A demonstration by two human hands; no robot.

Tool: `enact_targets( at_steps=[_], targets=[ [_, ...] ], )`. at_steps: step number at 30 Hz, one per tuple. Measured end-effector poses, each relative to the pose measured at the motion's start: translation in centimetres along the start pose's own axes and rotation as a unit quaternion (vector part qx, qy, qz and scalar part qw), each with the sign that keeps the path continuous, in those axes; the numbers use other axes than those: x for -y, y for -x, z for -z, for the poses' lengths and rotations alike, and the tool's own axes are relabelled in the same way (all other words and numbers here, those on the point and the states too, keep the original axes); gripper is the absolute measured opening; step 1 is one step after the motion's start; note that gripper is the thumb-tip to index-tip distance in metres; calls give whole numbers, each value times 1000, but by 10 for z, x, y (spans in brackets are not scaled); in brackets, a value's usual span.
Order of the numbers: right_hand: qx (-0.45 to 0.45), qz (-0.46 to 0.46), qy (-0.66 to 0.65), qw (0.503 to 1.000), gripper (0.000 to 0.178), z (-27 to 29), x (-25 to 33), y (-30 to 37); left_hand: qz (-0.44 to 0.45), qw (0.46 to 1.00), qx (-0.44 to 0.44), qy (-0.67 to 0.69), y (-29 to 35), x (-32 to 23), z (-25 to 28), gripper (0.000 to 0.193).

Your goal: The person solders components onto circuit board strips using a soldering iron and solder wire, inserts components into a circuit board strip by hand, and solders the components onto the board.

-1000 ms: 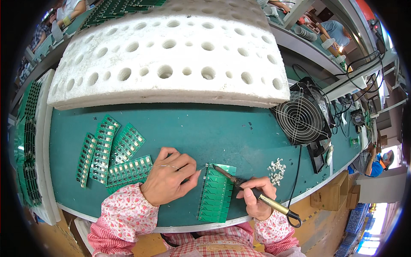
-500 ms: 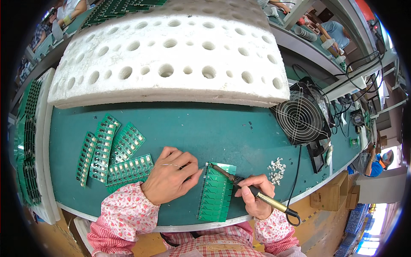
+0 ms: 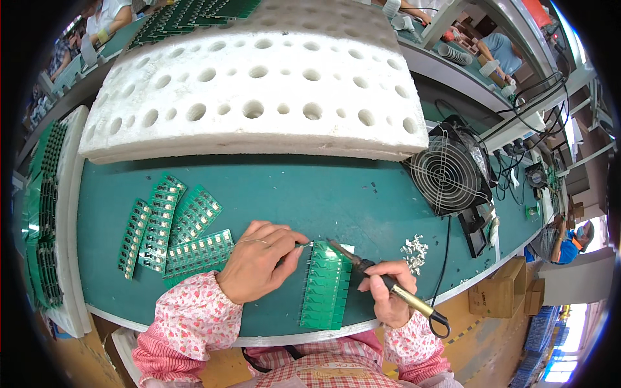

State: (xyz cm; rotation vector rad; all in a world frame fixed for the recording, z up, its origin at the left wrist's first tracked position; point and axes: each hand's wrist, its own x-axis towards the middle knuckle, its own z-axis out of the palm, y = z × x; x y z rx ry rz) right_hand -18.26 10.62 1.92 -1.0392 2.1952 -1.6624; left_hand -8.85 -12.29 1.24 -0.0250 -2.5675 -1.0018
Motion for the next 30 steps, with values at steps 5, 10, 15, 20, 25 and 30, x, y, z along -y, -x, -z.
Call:
enact_targets(
  at_steps=[5, 10, 15, 20, 25, 30],
  targets=[
    [-52, 72, 139, 986, 25, 0, -6, 10, -10, 1000, 9, 3, -4, -5, 0, 13],
    [-20, 46, 190, 980, 45, -20, 4, 9, -24, 1000, 13, -1, 1, -2, 0, 8],
    [2, 79, 199, 977, 44, -18, 8, -6, -7, 1000, 7, 6, 3, -4, -1, 5],
    [-60, 112, 155, 980, 22, 3, 9, -2, 2, 1000, 15, -7, 7, -6, 3, 5],
    [-83, -75, -145, 983, 15, -4, 8, 6, -1, 1000, 24, -12, 8, -3, 4, 8],
    [-75, -86, -179, 977, 18, -9, 1, 7, -1, 999, 33, 12, 8, -3, 4, 5]
  ],
)
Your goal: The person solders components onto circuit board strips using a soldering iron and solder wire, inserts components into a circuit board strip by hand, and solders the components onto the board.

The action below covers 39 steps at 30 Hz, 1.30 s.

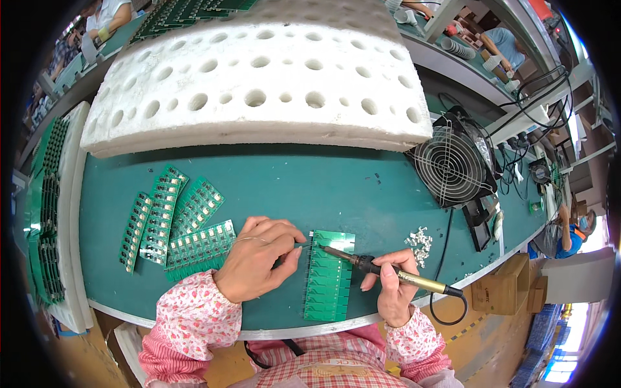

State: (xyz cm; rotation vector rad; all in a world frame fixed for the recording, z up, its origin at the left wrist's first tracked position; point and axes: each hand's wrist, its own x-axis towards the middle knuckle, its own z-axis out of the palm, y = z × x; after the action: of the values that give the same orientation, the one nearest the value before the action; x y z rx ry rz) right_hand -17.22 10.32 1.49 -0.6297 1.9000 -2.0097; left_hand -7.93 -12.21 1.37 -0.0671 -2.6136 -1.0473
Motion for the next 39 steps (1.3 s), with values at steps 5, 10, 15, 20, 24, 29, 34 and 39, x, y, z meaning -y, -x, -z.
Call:
enact_targets(
  at_steps=[5, 10, 15, 20, 24, 29, 34, 39],
  targets=[
    [12, 2, -5, 1000, 19, -3, -1, -2, -7, 1000, -3, -17, 0, -1, 0, 7],
    [20, 3, 5, 1000, 18, -3, -3, -2, -15, 1000, 1, -27, -1, 0, -2, 6],
    [30, 10, 27, 999, 17, -1, -4, -2, -23, 998, -2, -52, -1, 0, -2, 7],
    [36, 31, 63, 997, 14, 1, -4, -1, -31, 998, -5, -55, -2, -1, -3, 7],
    [52, 40, 69, 995, 14, 0, -3, -1, -21, 998, 2, -56, 0, -1, -3, 12],
    [61, 42, 82, 994, 15, 1, 0, -1, -21, 998, -1, -56, 0, -2, -3, 12],
    [22, 46, 65, 997, 15, 1, -4, 1, -12, 999, -8, -49, 1, 0, -5, 11],
    [31, 40, 56, 997, 15, -1, -4, -1, -35, 997, -14, -64, 0, 1, -5, 10]
  ],
)
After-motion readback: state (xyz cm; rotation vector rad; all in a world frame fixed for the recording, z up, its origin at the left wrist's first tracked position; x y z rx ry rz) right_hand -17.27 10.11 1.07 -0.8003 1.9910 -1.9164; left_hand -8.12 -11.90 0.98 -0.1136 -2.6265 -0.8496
